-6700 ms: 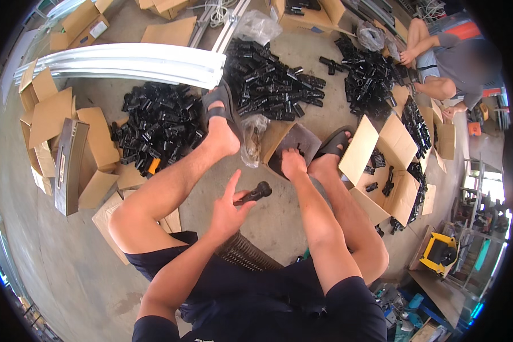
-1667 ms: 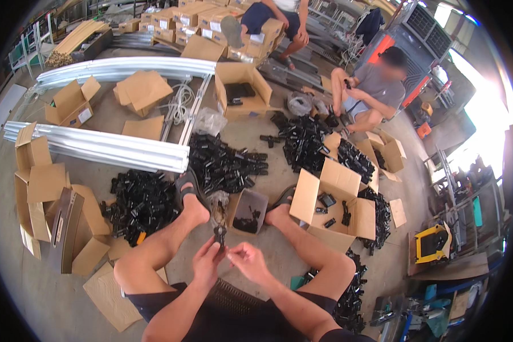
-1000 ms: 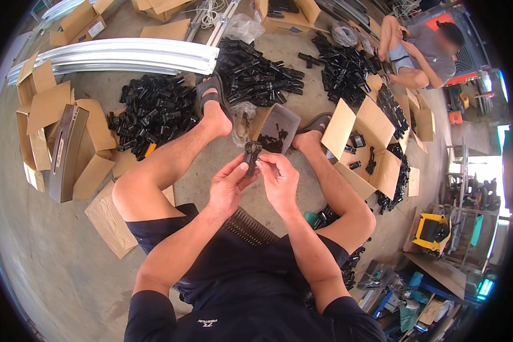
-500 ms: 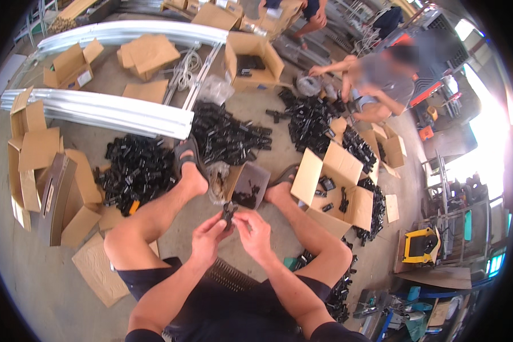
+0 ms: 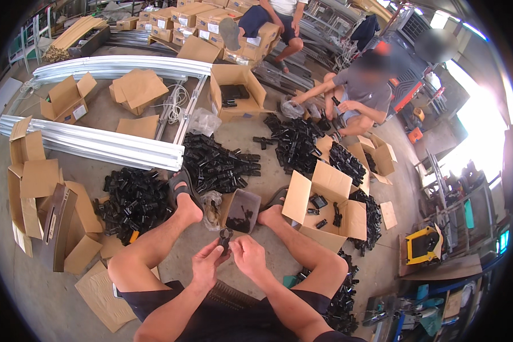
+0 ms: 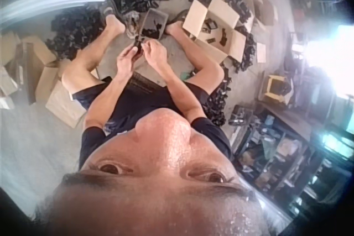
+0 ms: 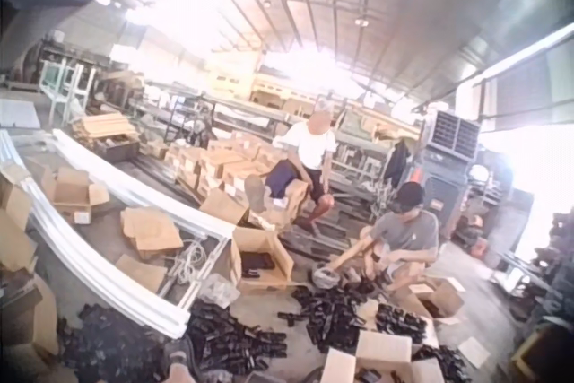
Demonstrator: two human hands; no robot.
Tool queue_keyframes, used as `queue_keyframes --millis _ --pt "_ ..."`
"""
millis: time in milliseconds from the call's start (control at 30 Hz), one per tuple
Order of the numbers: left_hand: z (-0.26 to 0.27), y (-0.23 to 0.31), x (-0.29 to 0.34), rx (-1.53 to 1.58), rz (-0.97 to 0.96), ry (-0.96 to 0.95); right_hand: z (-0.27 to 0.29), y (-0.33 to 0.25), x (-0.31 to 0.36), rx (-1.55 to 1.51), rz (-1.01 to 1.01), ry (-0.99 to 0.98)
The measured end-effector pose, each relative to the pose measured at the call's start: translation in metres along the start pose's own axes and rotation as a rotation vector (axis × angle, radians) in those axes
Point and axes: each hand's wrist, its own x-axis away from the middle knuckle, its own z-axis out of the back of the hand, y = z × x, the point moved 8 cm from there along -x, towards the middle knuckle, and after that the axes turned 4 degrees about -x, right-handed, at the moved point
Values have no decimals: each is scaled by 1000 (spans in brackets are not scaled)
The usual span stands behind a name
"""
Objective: The person picks up black plastic hardware components from a pile on the floor, fits them together by hand, and places them into a cardboard box.
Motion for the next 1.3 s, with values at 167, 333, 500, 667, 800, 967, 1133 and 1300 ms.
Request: queue_keyframes --millis 167,333,500,667,800,967,1133,1300 --pt "-2 -1 0 3 -6 -20 0 -7 0 -134 -43 -20" --pt "-1 -4 1 15 6 -3 -7 5 5 183 65 -93" --pt "0 2 1 34 -4 12 3 -12 -5 13 -21 -57" --pt "-2 -3 0 14 -7 -12 -8 7 3 166 31 -131" --pt "3 -5 0 32 2 19 -5 2 0 146 50 -144" --pt "1 -3 -1 29 14 6 2 -11 -4 15 54 -84" --pt "0 -8 1 14 24 -1 -5 5 2 138 49 -163" --pt "-2 1 2 32 16 -3 4 -15 -7 35 31 -123"
